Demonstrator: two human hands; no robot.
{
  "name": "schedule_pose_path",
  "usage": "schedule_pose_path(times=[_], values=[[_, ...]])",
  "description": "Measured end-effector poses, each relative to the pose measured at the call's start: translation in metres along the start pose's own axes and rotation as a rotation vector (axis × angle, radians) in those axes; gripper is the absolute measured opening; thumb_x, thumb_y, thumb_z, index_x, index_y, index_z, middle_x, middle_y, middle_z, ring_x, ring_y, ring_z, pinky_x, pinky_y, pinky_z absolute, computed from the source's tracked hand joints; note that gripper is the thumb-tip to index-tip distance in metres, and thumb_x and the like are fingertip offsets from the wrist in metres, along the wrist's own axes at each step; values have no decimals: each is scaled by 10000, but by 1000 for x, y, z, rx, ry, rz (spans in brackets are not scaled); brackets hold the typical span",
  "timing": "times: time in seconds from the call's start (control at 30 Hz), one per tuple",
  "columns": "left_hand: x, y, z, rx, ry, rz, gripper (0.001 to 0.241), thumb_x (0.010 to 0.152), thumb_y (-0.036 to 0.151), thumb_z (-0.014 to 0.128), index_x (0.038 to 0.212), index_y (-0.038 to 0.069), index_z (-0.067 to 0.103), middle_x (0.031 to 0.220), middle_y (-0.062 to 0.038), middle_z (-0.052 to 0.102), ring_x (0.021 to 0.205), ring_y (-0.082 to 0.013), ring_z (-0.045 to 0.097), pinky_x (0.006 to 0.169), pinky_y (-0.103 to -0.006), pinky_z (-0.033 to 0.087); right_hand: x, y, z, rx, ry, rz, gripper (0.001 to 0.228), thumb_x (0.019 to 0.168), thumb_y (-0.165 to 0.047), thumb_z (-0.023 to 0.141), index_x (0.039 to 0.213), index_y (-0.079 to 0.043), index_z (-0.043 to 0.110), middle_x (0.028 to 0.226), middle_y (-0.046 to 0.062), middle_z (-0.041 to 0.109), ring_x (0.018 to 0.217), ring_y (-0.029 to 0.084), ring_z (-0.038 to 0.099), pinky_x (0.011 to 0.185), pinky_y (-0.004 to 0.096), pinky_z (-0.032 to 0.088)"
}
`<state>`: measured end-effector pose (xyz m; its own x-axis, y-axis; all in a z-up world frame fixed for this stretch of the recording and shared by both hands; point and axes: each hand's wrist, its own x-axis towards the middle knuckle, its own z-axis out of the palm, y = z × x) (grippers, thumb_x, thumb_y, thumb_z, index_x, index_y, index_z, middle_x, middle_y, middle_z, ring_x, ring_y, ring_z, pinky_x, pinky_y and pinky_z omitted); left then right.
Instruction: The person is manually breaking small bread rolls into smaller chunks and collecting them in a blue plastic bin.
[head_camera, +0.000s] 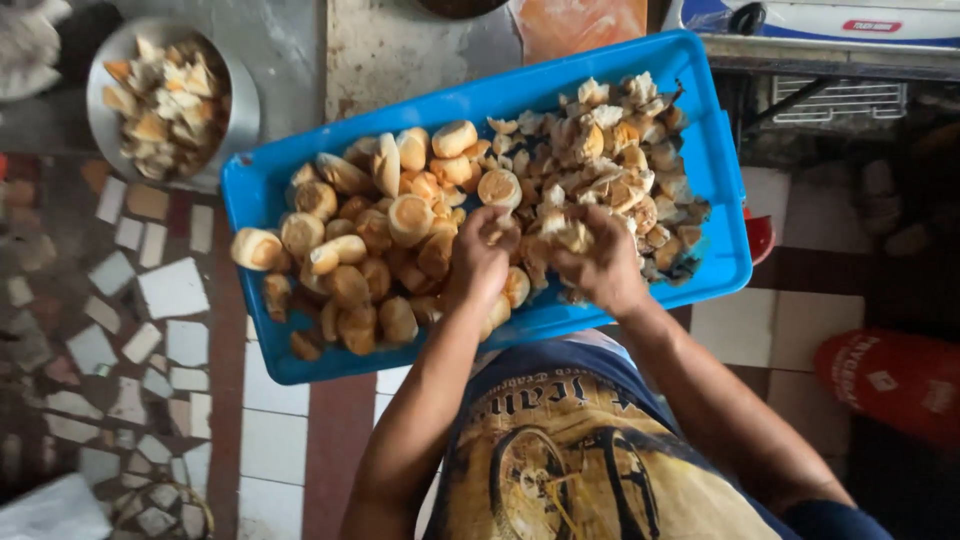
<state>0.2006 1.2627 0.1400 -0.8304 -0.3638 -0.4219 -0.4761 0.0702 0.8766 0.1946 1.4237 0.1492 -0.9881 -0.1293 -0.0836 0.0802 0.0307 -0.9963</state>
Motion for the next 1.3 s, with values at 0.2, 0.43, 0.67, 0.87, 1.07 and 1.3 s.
schedule_pose_path(times=[0.2, 0.43, 0.67, 0.87, 1.07, 1.3], values=[[85, -21, 19, 395, -124, 159, 390, 826, -5, 573, 1135, 209, 675, 1310, -69, 572, 1199, -327, 531, 1019, -433, 447, 61, -27, -14, -142, -87, 50, 598, 835, -234, 719, 1293, 80, 498, 1404, 342, 363, 1279, 514, 348, 1015, 610, 305], [114, -35, 27, 909, -194, 115, 540, 732, 70, 576, 1246, 203, 483, 1244, -112, 559, 1203, -355, 525, 993, -503, 455, 24, -52, -39, -70, 57, 106, 144, 858, -169, 672, 964, -91, 731, 779, 83, 699, 754, 139, 641, 733, 289, 499], [70, 13, 19, 1005, -285, 127, 565, 673, 419, 654, 1185, 219, 526, 1222, -101, 578, 1199, -316, 520, 990, -447, 427, -4, -23, -51, -286, -50, 273, 234, 771, -154, 625, 981, -176, 724, 752, 80, 711, 736, 179, 686, 690, 319, 517], [-10, 45, -29, 389, -664, 248, 519, 797, 462, 497, 1206, 161, 601, 869, -136, 691, 951, -305, 557, 891, -411, 386, -13, -56, -24, -171, -198, 149, 339, 797, -189, 704, 1116, -79, 670, 722, 122, 713, 599, 186, 683, 588, 323, 538], [-21, 1, -56, -119, -722, 292, 483, 842, 303, 510, 1260, 63, 542, 1016, -153, 637, 910, -231, 584, 815, -393, 524, -19, -67, -1, -293, -316, -84, 206, 769, -245, 759, 900, -93, 713, 649, 99, 654, 596, 207, 670, 555, 318, 531], [-47, 5, -67, 298, -389, 534, 497, 771, 320, 765, 1165, 83, 576, 1044, -169, 647, 933, -308, 672, 745, -380, 572, -26, -21, 24, -563, -298, -16, 517, 666, -277, 768, 1157, -153, 665, 880, 157, 708, 861, 368, 669, 719, 482, 526]])
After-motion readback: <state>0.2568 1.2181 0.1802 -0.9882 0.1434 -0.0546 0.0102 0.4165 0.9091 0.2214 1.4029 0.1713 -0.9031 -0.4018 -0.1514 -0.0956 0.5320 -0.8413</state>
